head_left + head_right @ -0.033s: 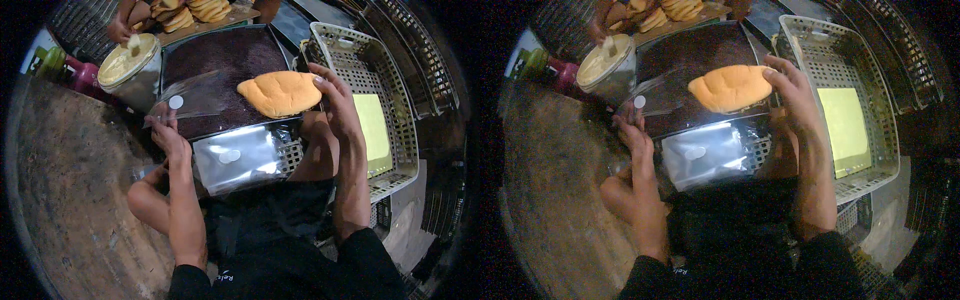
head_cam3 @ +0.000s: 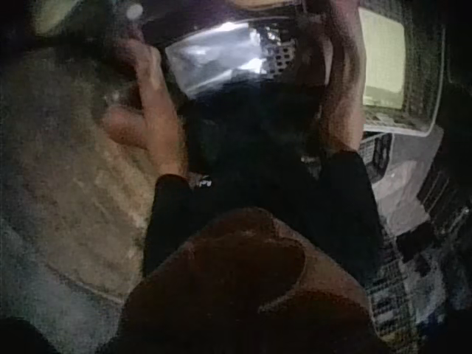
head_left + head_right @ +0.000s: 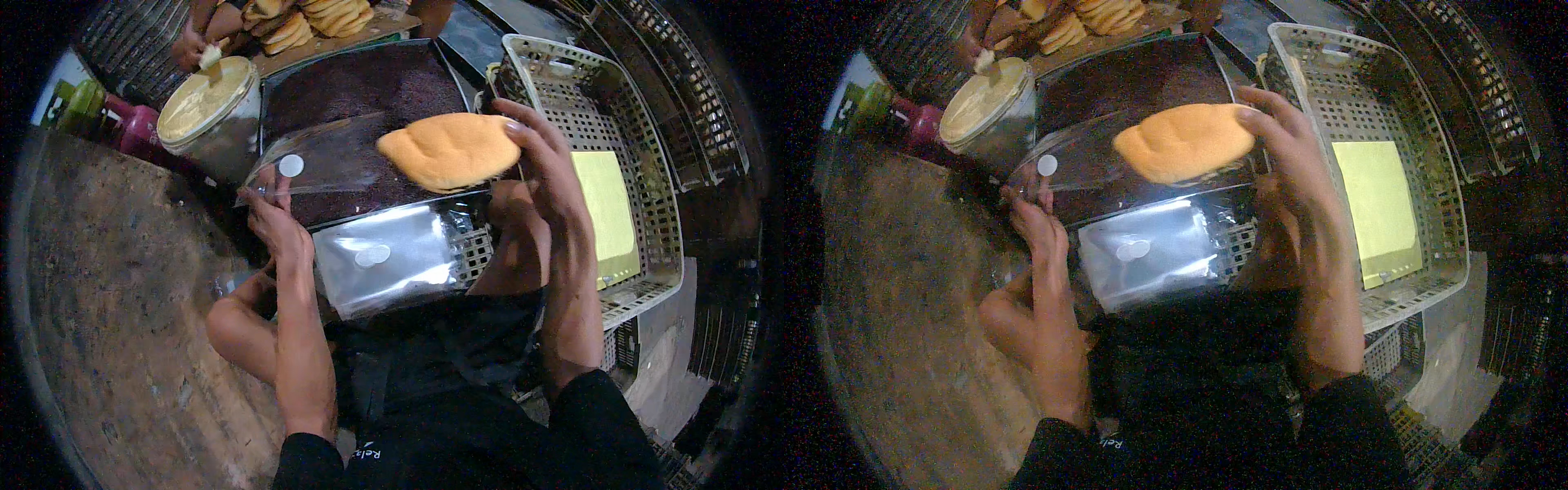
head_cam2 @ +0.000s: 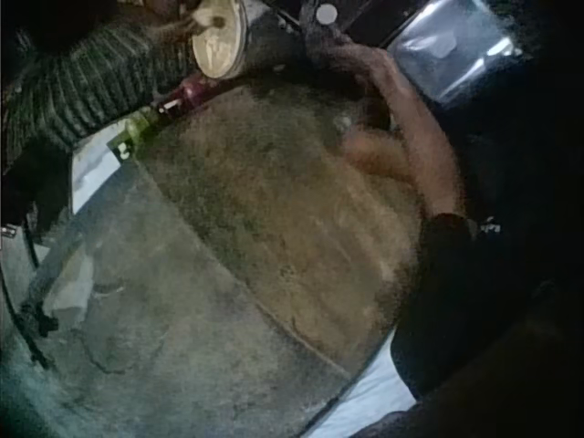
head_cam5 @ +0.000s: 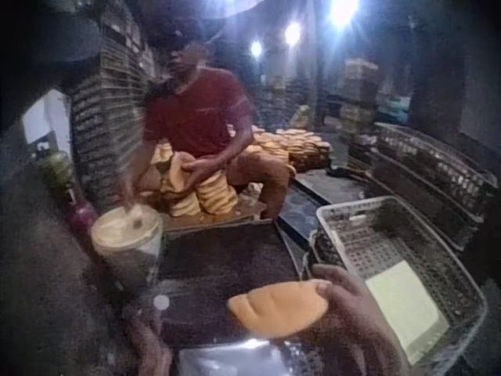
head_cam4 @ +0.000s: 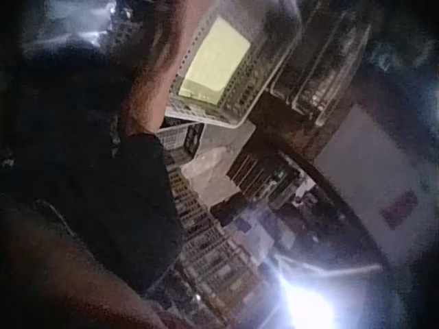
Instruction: The person sits on the floor and repeatedly picks up small bread rolls, places them into clear plastic bags, and arranges the packaged rolls into a yellow basket. The process is continuous and repetitive, with the person handling each roll individually.
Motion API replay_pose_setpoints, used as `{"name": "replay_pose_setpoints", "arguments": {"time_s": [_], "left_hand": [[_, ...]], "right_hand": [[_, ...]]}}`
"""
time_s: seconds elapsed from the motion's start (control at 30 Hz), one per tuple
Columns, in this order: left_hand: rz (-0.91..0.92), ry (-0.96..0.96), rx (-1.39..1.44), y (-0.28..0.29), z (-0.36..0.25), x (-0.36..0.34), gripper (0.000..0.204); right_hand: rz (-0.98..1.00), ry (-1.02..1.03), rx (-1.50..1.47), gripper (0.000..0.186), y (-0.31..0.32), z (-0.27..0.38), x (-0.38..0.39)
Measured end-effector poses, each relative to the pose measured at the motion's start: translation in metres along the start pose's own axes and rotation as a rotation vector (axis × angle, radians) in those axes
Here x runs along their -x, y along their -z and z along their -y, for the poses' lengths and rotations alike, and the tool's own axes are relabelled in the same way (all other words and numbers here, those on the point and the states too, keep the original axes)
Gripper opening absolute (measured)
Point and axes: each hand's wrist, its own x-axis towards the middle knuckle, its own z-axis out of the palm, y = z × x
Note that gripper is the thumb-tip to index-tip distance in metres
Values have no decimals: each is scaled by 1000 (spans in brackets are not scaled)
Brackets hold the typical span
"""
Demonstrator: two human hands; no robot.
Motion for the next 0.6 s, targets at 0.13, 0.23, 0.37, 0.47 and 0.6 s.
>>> {"name": "replay_pose_setpoints", "arguments": {"time_s": [0.13, 0.23, 0.37, 0.47, 0.6], "left_hand": [[346, 23, 83, -20, 4, 33, 72], [464, 262, 261, -25, 5, 56, 69], [457, 208, 225, -22, 20, 61, 56], [381, 324, 422, -12, 22, 47, 49], [287, 534, 543, -22, 12, 45, 50]], "right_hand": [[73, 13, 155, 53, -31, -16, -14], [102, 38, 125, 62, -49, -29, -12], [85, 142, 337, 58, -71, -23, 7], [-5, 787, 700, 32, -97, -40, 25], [-138, 971, 875, 34, -97, -23, 14]]}}
